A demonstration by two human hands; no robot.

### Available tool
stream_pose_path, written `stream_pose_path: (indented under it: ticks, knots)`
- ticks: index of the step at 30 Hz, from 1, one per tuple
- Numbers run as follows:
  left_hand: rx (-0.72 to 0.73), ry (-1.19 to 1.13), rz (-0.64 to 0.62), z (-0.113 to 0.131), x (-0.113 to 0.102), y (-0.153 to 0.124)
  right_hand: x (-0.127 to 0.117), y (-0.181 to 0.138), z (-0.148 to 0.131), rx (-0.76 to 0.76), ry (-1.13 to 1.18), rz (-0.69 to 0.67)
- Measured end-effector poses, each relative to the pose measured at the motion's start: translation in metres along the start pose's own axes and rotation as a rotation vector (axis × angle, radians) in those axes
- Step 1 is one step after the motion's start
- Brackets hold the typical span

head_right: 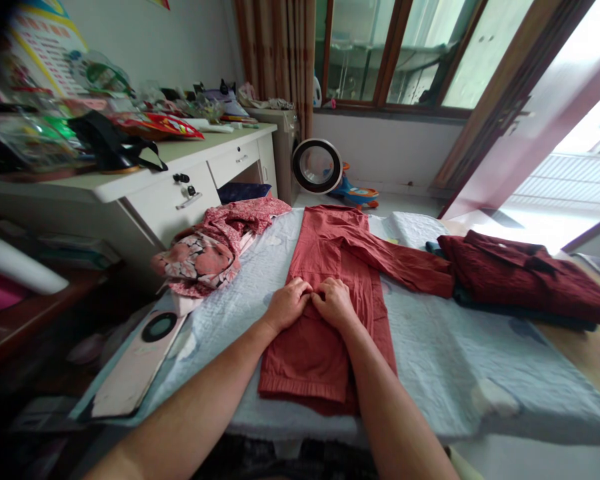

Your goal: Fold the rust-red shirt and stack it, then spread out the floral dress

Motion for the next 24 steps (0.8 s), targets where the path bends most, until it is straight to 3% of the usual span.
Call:
stream_pose_path:
  ticks: [24]
  knots:
    - [0.037,0.031,0.009,-0.0028,0.0019,0.0019,-0.0039,-0.0017,0.0028,-0.035,0.073,0.017]
Point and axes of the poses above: each hand's wrist, its own y-axis towards the middle knuckle, its own x-axis out of the palm, z = x × y, the point moved 1 cm from there along y, towards the middle knuckle, and after that the axes turned 8 degrees about -x, right-handed, at the moved point
